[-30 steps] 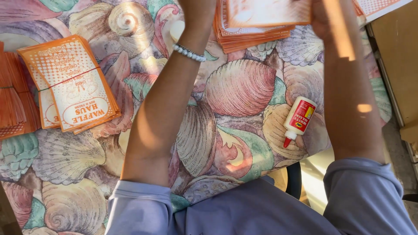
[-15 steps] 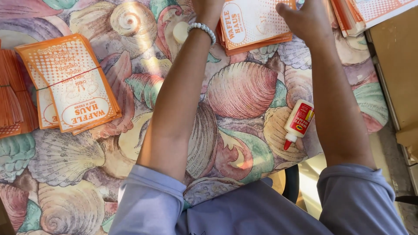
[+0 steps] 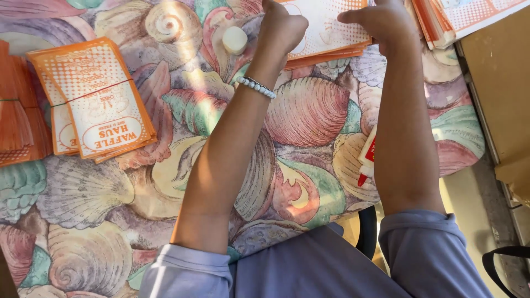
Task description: Applying glue to paper templates and folding them to assemble bags
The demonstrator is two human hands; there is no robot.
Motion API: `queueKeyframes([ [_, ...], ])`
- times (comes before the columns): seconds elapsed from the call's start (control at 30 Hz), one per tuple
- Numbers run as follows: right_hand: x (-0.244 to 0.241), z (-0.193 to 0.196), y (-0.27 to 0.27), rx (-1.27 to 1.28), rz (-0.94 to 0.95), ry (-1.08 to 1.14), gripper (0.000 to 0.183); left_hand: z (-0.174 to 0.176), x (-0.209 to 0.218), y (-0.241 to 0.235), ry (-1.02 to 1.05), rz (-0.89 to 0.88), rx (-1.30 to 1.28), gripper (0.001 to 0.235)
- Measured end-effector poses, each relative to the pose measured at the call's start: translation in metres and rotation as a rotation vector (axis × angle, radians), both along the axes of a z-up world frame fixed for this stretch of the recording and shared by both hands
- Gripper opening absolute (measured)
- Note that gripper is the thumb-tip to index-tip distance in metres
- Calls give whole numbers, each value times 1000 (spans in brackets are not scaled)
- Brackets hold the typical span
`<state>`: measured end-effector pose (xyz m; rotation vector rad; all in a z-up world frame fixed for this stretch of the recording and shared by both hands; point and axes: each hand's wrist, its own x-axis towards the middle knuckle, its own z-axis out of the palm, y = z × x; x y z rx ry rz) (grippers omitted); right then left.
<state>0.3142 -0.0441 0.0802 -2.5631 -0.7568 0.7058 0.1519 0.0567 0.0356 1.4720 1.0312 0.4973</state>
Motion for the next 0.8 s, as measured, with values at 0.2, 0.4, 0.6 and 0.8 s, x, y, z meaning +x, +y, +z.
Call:
queueKeyframes([
  [0.2, 40, -46, 1, 174, -83, 196, 45, 15, -12, -9, 93, 121, -157, 92],
  [0.4, 30, -50, -24, 595, -52, 627, 35, -6, -29, -23, -48, 140, -144, 98],
  [0.6, -47, -8, -90, 890, 301, 479, 34, -33, -95, -45, -309, 170, 451, 104],
  [0.8, -136, -14, -97, 1114, 435, 518, 33, 26, -202, -81, -586, -61, 496, 68],
])
